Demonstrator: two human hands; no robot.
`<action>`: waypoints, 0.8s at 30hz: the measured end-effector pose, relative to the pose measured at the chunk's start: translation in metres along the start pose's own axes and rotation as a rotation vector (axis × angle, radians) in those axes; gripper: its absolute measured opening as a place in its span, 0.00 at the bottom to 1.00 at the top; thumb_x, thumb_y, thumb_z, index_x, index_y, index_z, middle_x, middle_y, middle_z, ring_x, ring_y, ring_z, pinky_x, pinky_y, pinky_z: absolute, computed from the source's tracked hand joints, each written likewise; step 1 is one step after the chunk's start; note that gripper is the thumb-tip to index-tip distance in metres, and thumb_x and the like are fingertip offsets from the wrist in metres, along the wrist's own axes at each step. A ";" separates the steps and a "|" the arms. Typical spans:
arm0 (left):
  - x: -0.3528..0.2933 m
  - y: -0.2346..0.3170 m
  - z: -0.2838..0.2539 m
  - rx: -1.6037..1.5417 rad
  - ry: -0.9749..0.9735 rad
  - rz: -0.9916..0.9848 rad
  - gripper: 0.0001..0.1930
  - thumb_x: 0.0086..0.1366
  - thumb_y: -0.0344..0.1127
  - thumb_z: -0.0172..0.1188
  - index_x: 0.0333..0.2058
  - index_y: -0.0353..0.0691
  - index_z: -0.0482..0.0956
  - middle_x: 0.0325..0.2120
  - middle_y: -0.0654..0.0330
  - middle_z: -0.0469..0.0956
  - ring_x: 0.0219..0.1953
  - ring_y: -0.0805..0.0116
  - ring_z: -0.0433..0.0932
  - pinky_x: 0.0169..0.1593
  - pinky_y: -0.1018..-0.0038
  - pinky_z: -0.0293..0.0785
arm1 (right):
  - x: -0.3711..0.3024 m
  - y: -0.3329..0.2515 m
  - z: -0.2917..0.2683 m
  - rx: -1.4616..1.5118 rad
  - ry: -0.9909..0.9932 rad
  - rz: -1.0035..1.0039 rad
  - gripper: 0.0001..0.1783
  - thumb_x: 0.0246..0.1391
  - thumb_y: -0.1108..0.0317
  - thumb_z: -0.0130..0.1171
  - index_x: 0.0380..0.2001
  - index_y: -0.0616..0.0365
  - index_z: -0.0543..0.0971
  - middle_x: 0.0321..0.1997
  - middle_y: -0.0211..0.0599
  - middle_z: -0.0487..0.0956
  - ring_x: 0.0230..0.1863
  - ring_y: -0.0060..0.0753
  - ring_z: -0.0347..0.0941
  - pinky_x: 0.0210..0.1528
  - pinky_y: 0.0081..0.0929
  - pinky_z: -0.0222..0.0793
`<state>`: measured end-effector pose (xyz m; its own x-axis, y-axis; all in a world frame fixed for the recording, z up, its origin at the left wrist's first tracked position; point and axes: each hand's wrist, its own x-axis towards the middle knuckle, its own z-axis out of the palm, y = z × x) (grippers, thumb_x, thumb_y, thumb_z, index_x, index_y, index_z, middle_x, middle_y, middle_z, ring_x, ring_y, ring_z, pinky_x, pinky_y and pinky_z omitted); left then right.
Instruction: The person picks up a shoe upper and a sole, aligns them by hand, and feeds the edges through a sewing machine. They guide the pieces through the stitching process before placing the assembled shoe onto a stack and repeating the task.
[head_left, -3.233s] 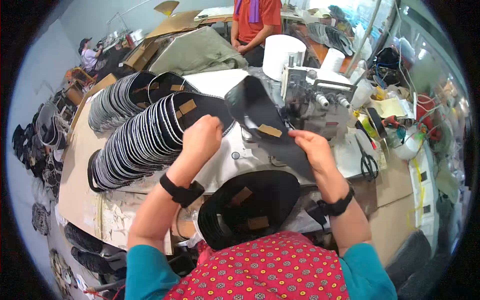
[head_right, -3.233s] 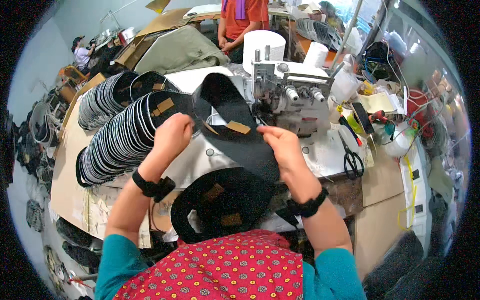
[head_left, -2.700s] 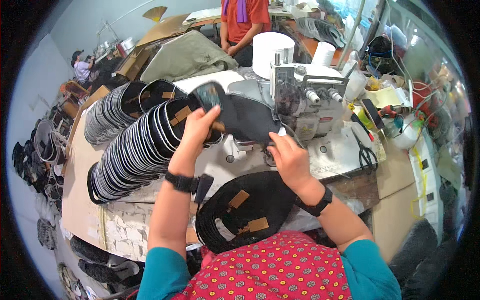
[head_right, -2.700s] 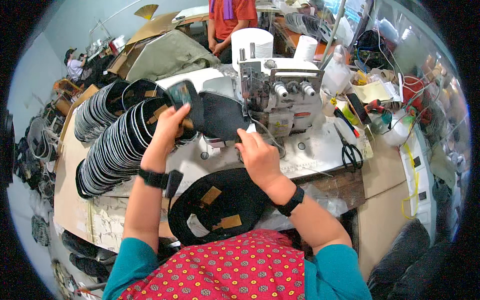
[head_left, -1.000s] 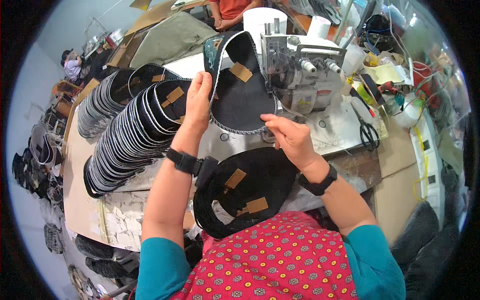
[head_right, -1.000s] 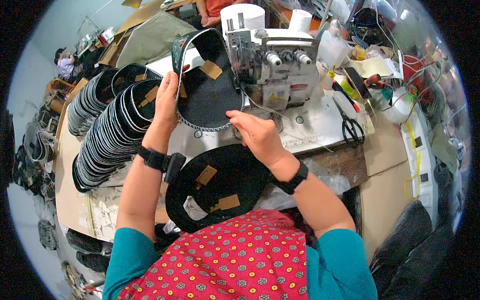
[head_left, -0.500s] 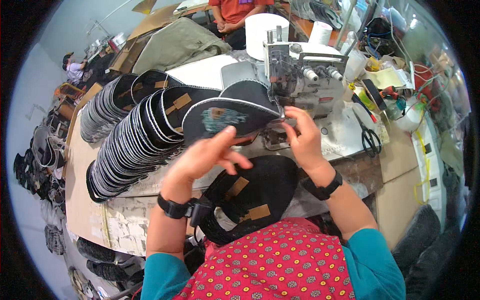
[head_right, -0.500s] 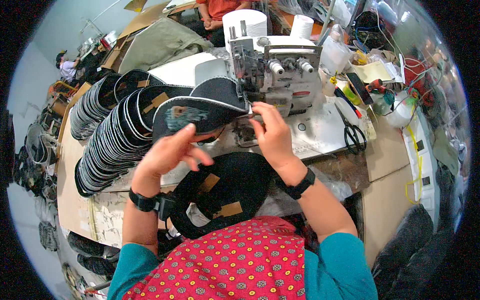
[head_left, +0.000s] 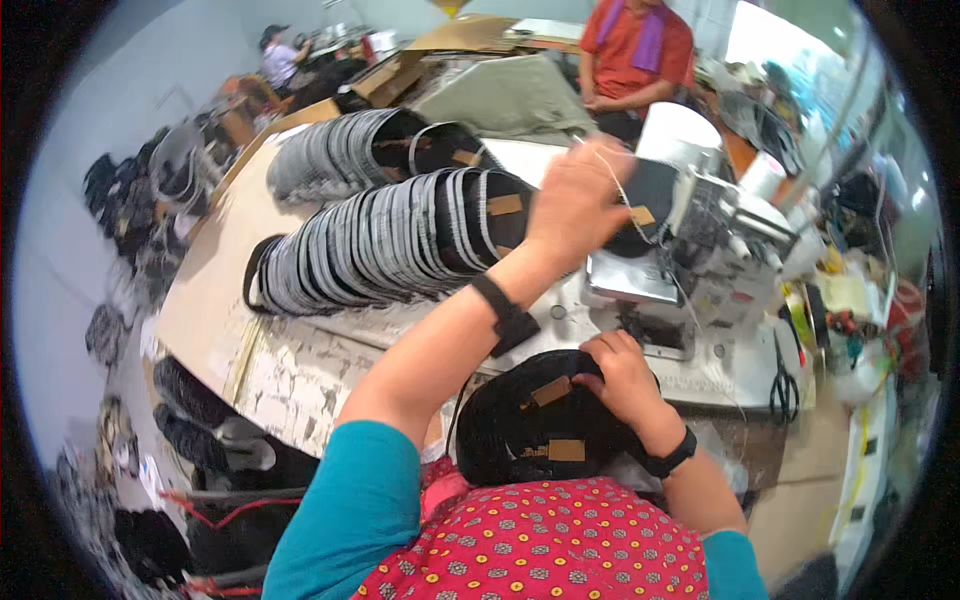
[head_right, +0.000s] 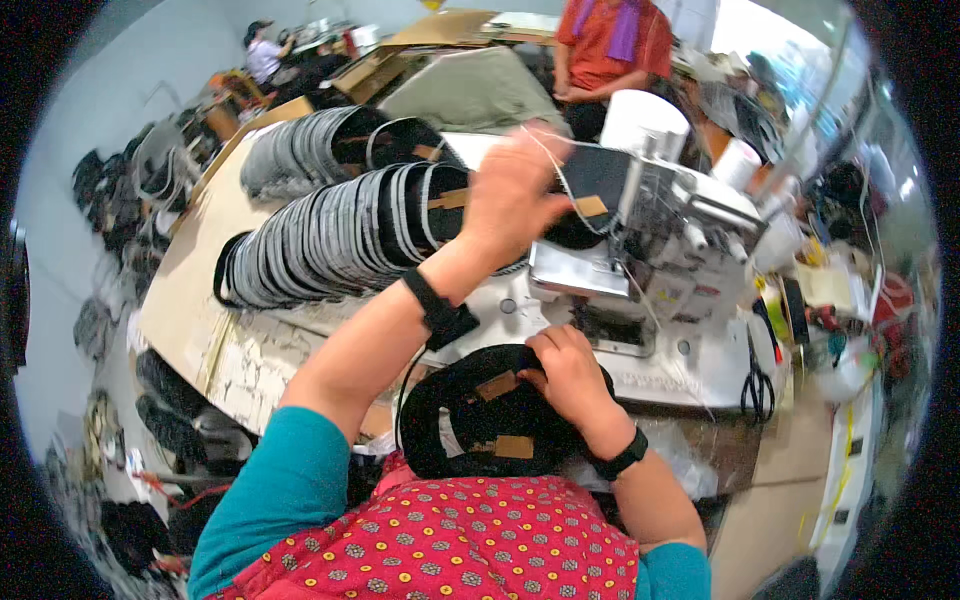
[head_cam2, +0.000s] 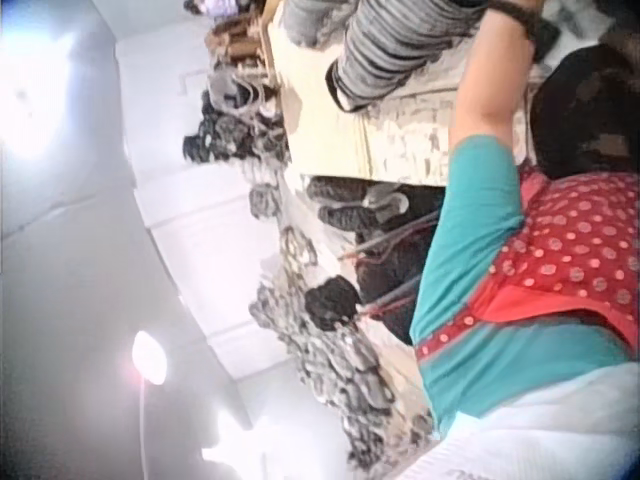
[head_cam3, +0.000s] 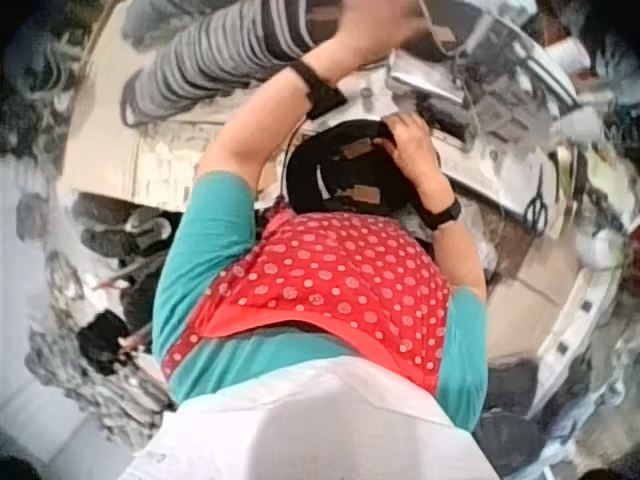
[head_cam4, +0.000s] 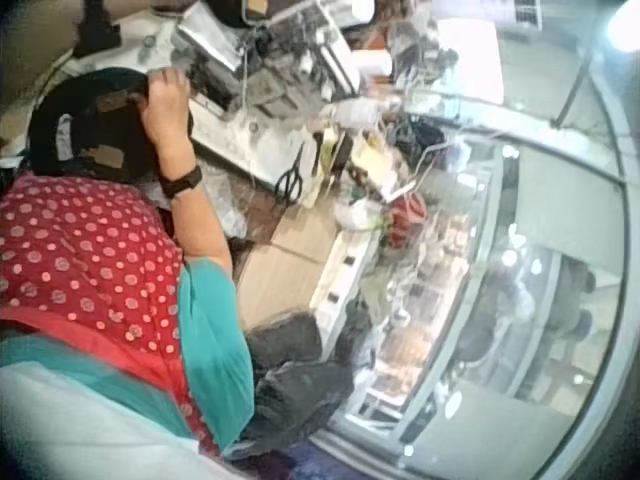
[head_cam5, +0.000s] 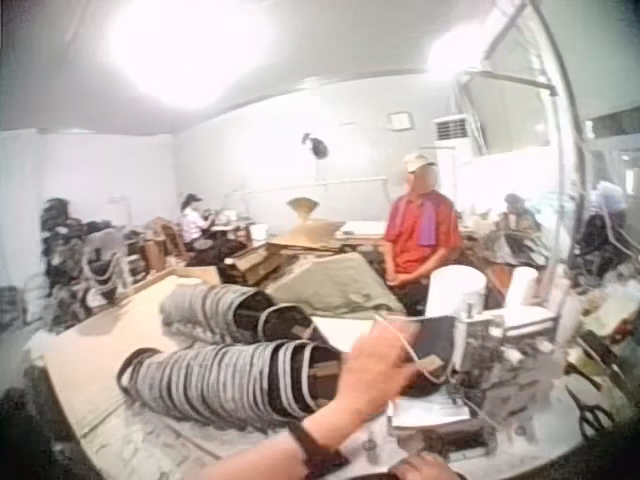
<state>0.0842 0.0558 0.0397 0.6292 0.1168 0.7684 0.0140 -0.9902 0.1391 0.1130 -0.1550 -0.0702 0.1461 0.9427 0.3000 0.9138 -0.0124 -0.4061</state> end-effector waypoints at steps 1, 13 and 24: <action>-0.004 -0.006 0.000 0.040 0.011 0.284 0.29 0.51 0.40 0.68 0.53 0.44 0.73 0.48 0.57 0.76 0.55 0.59 0.72 0.62 0.61 0.60 | 0.002 -0.007 0.003 0.004 -0.019 -0.049 0.24 0.38 0.71 0.71 0.42 0.61 0.75 0.46 0.45 0.74 0.49 0.51 0.71 0.53 0.41 0.67; -0.121 -0.038 -0.041 0.843 -0.664 0.352 0.14 0.55 0.38 0.61 0.41 0.45 0.79 0.31 0.68 0.80 0.30 0.69 0.81 0.29 0.70 0.70 | -0.063 -0.017 -0.092 0.131 -0.060 0.104 0.06 0.51 0.79 0.59 0.31 0.59 0.73 0.40 0.46 0.79 0.44 0.47 0.77 0.45 0.32 0.73; -0.078 -0.034 -0.058 0.184 -0.692 -0.154 0.15 0.54 0.43 0.68 0.32 0.36 0.81 0.32 0.53 0.79 0.37 0.56 0.80 0.39 0.62 0.75 | -0.001 0.019 -0.096 1.355 0.268 0.701 0.15 0.61 0.77 0.52 0.50 0.69 0.78 0.42 0.40 0.82 0.41 0.22 0.78 0.47 0.20 0.74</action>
<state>-0.0102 0.0847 0.0113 0.9558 0.2405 0.1692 0.2336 -0.9705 0.0597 0.1663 -0.1878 0.0049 0.5798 0.7903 -0.1979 -0.3586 0.0295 -0.9330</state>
